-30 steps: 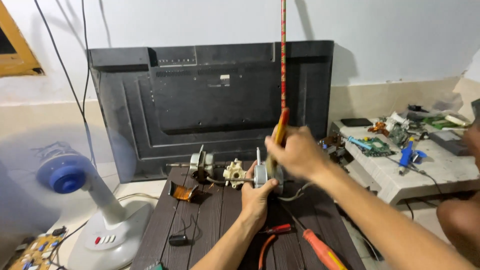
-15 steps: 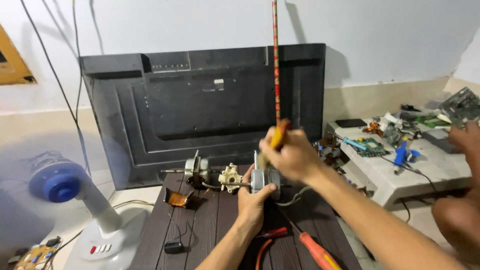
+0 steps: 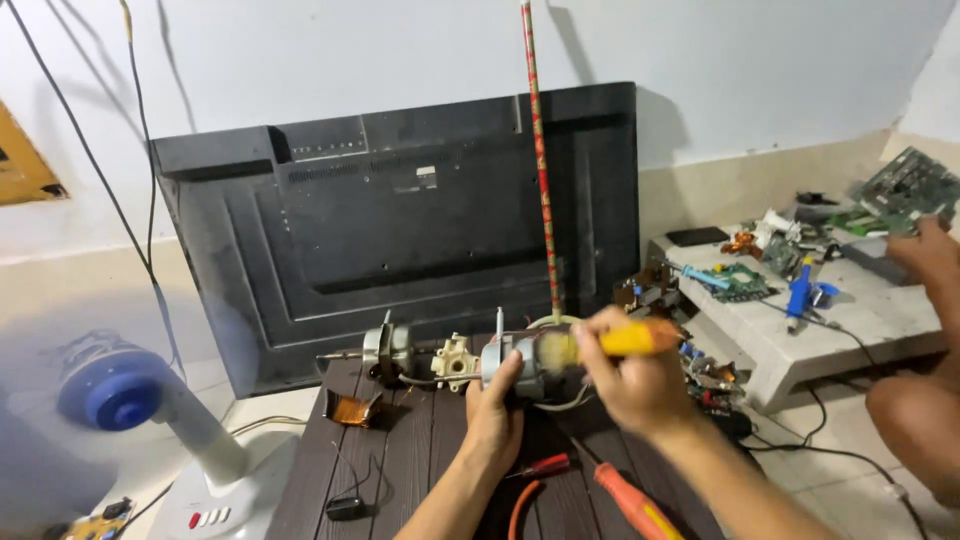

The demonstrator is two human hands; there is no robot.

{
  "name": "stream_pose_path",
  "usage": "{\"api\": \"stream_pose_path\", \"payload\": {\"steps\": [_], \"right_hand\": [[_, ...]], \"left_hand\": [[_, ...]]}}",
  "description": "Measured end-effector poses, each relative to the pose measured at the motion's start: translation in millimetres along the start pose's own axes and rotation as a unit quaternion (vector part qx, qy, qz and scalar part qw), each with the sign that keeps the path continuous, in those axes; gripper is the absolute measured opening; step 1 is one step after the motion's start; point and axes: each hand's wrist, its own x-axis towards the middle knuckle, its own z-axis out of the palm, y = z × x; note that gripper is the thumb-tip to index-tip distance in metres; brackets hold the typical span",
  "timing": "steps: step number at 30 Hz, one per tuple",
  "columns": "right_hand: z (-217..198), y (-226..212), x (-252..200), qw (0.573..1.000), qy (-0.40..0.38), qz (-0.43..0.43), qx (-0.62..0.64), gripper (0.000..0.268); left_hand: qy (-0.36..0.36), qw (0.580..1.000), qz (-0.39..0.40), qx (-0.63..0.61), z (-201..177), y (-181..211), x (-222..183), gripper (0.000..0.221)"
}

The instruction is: Cleaning a plastic gear component with a brush and then working on a motor assembly on a low repair bench.

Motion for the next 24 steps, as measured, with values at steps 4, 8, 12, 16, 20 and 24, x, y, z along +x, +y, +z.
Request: {"api": "stream_pose_path", "payload": {"steps": [4,8,12,16,20,24], "right_hand": [[4.7,3.4,-10.7,0.997,-0.001,-0.035,-0.068,0.009],[3.9,-11.4,-14.6,0.997,0.033,-0.047,0.056,0.015],[0.2,-24.7,-22.3,0.997,0.018,-0.077,0.017,0.002],[2.4,-19.0,-34.7,0.976,-0.07,-0.201,0.034,0.018],[-17.2,11.9,-30.4,0.958,-0.112,-0.261,-0.03,0.024],[-20.5,10.0,-34.4,0.955,-0.097,-0.28,-0.006,0.031]], "left_hand": [[0.02,1.0,-0.01,-0.006,9.1,9.4,-15.2,0.051],[-0.026,0.999,-0.002,-0.032,-10.9,-7.9,5.1,0.039],[-0.064,0.995,-0.022,-0.068,-12.0,-4.1,3.4,0.037],[-0.112,0.988,-0.036,-0.097,-13.9,-2.2,2.2,0.043],[-0.091,0.985,-0.014,-0.143,-19.0,4.3,4.8,0.049],[-0.116,0.983,-0.05,-0.134,-10.1,12.0,3.6,0.067]]}}
